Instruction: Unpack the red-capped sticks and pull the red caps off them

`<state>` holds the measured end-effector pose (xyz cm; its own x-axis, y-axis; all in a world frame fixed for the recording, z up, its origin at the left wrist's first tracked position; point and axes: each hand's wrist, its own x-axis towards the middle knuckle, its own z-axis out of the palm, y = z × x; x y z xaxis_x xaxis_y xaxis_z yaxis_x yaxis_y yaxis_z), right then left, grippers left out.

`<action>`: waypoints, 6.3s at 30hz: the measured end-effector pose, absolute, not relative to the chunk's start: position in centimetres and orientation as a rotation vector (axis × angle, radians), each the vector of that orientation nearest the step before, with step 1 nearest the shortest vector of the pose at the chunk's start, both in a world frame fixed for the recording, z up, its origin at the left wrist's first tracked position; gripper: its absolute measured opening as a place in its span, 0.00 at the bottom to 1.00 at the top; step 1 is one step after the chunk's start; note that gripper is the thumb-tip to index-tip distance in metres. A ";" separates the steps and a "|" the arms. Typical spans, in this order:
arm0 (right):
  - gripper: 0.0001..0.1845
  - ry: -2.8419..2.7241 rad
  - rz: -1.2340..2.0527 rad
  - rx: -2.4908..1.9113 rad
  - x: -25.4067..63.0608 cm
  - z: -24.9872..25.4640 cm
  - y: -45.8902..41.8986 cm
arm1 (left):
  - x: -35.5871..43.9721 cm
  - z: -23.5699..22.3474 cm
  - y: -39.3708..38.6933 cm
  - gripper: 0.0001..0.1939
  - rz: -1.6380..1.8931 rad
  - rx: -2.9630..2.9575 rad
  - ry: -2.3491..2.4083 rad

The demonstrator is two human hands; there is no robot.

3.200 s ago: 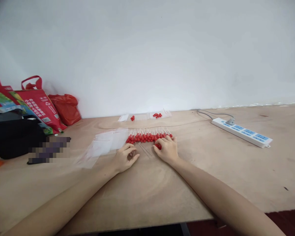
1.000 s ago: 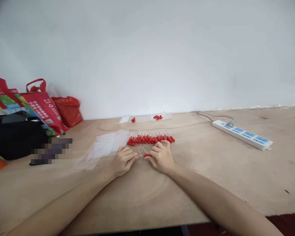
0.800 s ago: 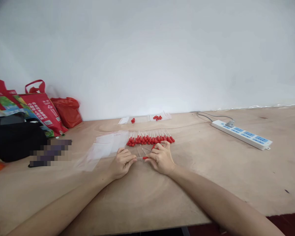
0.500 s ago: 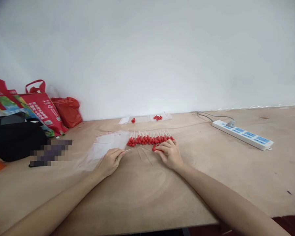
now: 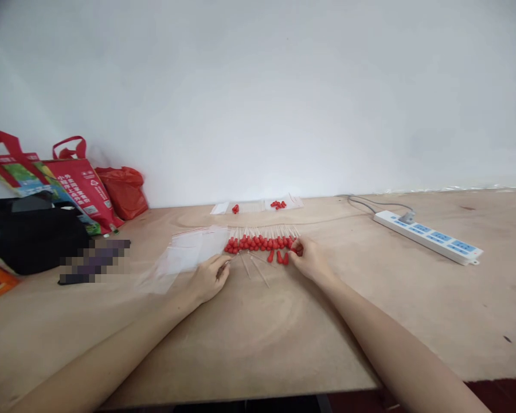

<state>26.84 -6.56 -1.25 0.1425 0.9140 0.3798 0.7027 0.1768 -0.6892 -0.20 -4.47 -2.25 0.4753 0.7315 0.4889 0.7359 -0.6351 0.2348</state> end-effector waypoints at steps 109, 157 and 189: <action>0.05 -1.640 0.471 -1.654 26.8 -1.6 -6.0 | 0.9 -1.3 -5.5 0.14 -1.011 -2.957 -1.460; 0.09 -1.743 0.511 -1.417 21.1 -2.4 -7.6 | 2.4 0.2 -1.0 0.08 -1.008 -2.542 -1.583; 0.10 -2.164 -0.355 -1.089 20.6 -2.6 -8.0 | 0.5 -1.1 -5.8 0.06 -0.942 -2.705 -0.989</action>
